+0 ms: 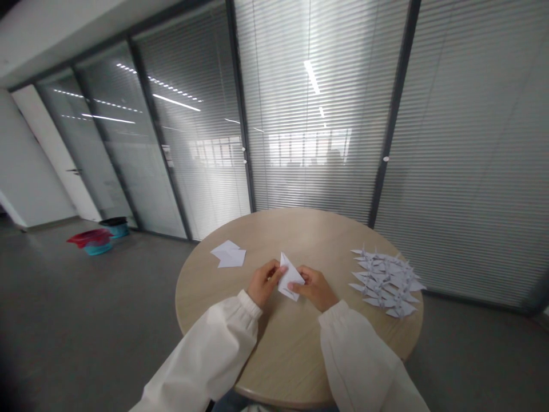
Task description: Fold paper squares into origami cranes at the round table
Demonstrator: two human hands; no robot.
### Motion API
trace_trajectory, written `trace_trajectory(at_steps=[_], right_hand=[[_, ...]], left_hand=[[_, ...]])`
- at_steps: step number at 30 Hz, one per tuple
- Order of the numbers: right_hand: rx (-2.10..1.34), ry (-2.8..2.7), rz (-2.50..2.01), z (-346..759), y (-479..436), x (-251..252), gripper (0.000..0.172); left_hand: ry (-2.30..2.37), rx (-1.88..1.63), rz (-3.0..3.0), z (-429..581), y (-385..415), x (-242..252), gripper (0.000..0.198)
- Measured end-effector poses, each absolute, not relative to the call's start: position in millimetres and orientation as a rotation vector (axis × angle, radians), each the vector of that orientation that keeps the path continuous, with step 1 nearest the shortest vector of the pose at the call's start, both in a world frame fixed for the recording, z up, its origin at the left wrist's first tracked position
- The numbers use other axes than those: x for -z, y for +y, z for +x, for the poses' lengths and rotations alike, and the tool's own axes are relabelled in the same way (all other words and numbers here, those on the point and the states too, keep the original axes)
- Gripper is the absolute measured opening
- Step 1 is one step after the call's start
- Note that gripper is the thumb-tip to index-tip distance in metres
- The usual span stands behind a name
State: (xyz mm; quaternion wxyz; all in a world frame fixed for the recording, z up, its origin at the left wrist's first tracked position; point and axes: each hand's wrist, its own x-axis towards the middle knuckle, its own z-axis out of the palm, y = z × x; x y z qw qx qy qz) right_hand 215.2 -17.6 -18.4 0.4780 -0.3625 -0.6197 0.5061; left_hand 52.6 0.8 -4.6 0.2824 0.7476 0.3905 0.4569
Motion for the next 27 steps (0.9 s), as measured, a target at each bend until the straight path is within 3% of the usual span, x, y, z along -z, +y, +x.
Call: trace_trajectory(at_steps=[27], right_hand=[[-1.318, -1.633, -0.828, 215.6, -15.4, 25.3, 0.035]], left_hand=[[0.982, -1.334, 1.802, 51.4, 3.2, 6.3, 0.037]])
